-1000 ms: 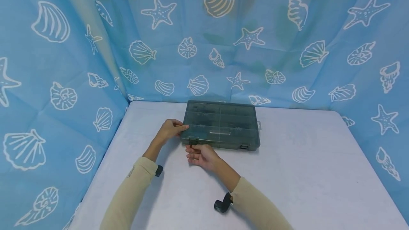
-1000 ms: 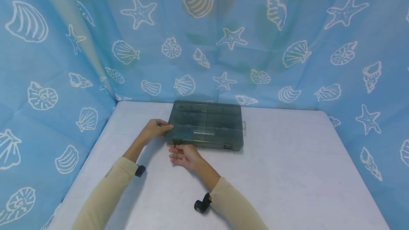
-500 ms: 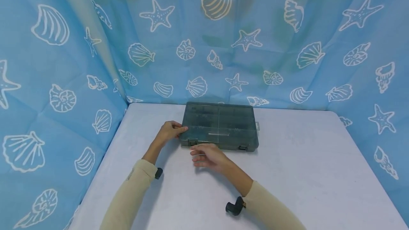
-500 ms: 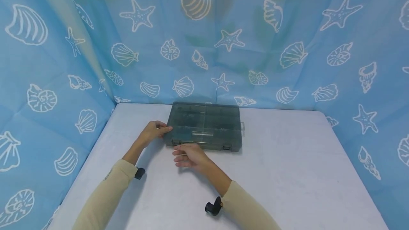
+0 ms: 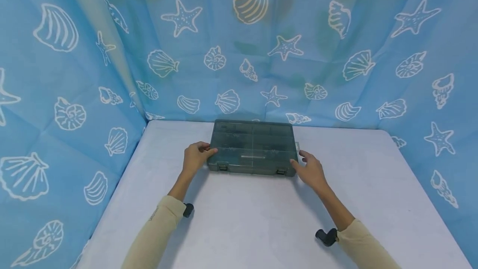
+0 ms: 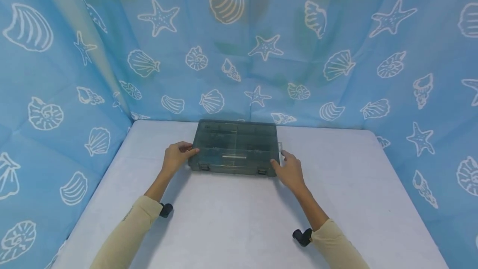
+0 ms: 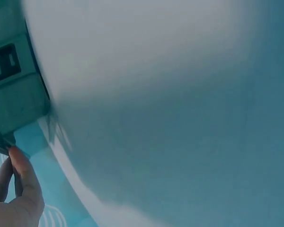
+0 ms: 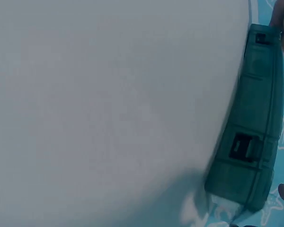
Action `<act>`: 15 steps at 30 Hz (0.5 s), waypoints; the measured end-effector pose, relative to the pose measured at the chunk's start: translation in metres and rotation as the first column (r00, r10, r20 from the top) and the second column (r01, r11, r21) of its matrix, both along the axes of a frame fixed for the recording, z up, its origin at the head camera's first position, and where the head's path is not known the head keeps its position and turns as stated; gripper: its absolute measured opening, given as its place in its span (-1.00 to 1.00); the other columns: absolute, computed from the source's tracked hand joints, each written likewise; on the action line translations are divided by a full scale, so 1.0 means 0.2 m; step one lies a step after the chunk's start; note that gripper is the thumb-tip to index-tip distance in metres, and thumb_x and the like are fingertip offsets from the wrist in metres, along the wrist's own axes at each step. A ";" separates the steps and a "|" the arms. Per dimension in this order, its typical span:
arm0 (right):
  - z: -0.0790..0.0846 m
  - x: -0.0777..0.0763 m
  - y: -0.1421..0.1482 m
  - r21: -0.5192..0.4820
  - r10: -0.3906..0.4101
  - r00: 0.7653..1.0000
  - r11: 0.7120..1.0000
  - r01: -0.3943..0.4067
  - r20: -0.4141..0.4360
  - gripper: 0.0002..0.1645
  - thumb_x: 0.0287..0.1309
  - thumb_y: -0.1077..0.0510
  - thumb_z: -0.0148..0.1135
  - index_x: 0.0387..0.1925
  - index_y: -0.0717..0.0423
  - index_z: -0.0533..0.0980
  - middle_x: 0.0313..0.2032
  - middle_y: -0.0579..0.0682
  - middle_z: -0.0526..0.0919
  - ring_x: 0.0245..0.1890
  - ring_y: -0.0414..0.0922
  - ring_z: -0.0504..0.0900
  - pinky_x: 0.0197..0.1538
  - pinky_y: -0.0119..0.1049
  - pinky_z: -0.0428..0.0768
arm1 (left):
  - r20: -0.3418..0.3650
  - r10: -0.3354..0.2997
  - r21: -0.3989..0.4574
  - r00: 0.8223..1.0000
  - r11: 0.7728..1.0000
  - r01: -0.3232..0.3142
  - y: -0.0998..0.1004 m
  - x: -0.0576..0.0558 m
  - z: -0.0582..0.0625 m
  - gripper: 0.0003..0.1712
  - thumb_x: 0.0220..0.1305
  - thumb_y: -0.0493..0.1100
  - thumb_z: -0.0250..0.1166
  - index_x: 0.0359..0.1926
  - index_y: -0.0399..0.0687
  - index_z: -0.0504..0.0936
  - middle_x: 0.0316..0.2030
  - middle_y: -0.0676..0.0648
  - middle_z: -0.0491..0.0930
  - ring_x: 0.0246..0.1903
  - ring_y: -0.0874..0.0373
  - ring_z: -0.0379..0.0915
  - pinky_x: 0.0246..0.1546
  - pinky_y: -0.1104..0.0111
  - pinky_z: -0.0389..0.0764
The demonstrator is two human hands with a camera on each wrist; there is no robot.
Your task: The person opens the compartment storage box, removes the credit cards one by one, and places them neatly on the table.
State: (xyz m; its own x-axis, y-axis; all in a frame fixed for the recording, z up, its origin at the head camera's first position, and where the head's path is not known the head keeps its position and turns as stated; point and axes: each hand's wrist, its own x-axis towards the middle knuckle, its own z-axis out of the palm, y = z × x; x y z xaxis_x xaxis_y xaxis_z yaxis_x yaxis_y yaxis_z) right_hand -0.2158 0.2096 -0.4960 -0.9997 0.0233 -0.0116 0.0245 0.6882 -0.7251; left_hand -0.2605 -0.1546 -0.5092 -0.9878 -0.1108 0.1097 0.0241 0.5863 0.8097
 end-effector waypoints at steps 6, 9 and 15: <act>0.01 0.00 -0.02 -0.173 -0.021 0.995 0.984 0.038 0.101 -0.18 0.39 -0.11 0.07 0.41 0.37 0.14 0.30 0.37 0.30 0.33 0.26 0.25 0.27 0.18 0.33 | -0.018 0.024 0.040 1.000 0.999 -0.024 0.00 -0.01 -0.02 -0.59 0.25 0.03 0.36 -0.11 -0.23 0.72 -0.21 -0.17 0.70 -0.19 -0.05 0.62 -0.16 0.11 0.63; 0.05 0.00 -0.02 -0.224 -0.017 0.993 0.974 0.043 0.116 -0.18 0.40 -0.14 0.04 0.40 0.38 0.15 0.30 0.37 0.29 0.33 0.26 0.24 0.29 0.16 0.32 | -0.015 0.050 0.070 0.999 0.996 -0.049 0.00 -0.02 -0.01 -0.55 0.29 0.10 0.29 -0.14 -0.22 0.74 -0.19 -0.18 0.68 -0.18 -0.07 0.60 -0.17 0.09 0.63; 0.18 -0.05 0.00 -0.340 -0.036 0.995 0.938 0.064 0.089 -0.18 0.43 -0.23 -0.09 0.41 0.30 0.17 0.37 0.26 0.25 0.38 0.17 0.21 0.34 0.08 0.28 | 0.011 0.109 0.264 0.994 0.958 -0.108 0.00 -0.07 0.12 -0.43 0.35 0.22 0.14 -0.12 -0.21 0.72 -0.22 -0.18 0.68 -0.23 -0.03 0.60 -0.07 0.08 0.56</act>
